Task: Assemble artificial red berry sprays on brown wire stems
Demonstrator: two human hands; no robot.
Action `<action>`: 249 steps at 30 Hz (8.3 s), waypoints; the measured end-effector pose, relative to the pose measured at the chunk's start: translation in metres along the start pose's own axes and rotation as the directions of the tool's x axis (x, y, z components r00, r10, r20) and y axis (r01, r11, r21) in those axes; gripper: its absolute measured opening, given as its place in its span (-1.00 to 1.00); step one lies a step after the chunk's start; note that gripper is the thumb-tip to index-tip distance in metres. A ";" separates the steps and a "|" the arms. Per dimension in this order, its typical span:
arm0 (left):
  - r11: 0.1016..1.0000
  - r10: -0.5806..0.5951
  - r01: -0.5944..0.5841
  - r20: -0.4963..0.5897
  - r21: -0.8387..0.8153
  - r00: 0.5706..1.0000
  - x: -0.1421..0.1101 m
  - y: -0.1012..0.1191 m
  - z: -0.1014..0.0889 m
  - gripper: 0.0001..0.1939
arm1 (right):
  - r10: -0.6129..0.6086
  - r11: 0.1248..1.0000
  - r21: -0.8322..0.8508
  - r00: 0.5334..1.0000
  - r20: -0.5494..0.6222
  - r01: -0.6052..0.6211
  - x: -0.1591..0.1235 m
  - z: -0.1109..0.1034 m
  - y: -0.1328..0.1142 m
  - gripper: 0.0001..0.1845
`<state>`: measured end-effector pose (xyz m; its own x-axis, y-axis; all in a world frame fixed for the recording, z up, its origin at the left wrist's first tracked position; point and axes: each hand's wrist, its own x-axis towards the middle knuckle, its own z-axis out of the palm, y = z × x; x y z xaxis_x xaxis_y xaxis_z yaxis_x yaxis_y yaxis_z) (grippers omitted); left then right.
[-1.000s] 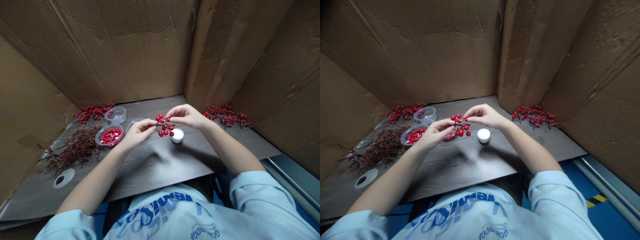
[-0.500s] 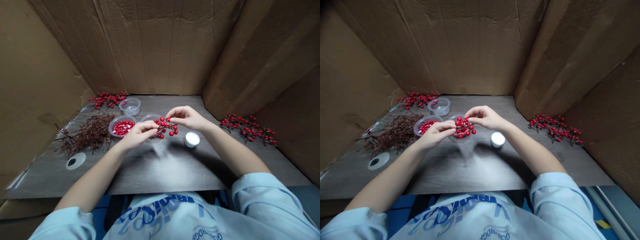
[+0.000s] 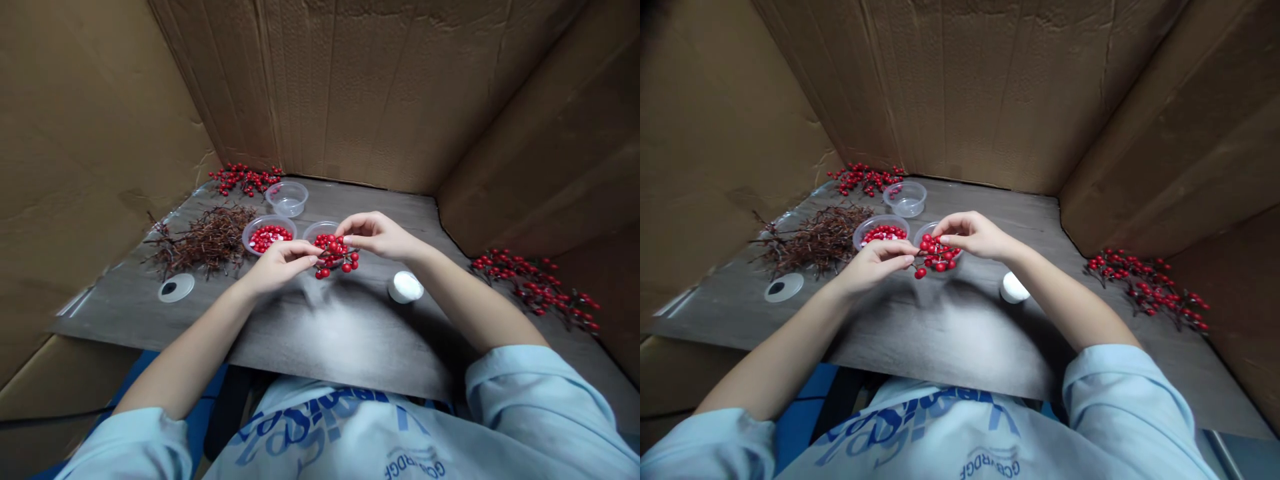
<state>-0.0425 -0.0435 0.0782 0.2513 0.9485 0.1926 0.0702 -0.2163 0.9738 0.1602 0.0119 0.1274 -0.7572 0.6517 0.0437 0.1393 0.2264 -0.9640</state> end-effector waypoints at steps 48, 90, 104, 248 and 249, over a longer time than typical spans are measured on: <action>0.916 -0.294 0.190 -0.267 -0.354 0.918 -0.051 -0.054 -0.018 -0.71 | 0.122 0.174 -0.984 0.990 0.067 0.045 0.088 0.000 0.052 -0.76; 0.947 -0.237 0.166 -0.244 -0.276 0.940 -0.036 -0.045 0.002 -0.65 | 0.016 0.994 0.113 0.995 -0.103 -0.004 0.009 0.039 0.045 -0.78; 1.000 0.028 -0.024 -0.319 0.018 0.947 -0.033 -0.046 0.000 -0.80 | 0.030 0.989 0.147 0.985 -0.167 -0.006 0.007 0.045 0.051 -0.76; 0.081 0.673 -0.114 0.030 0.990 0.739 -0.033 -0.011 0.045 -0.89 | -0.760 0.468 -0.807 0.631 -0.158 0.361 -0.040 0.059 0.054 -0.81; 0.058 0.677 -0.116 0.046 0.991 0.734 -0.033 -0.011 0.044 -0.90 | -0.755 0.472 -0.804 0.637 -0.157 0.361 -0.040 0.059 0.054 -0.81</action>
<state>-0.0087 -0.0828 0.0561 0.2769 0.5392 0.7954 0.9319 -0.3524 -0.0855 0.1604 -0.0451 0.0577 -0.4871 0.3578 0.7967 0.3054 0.9244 -0.2285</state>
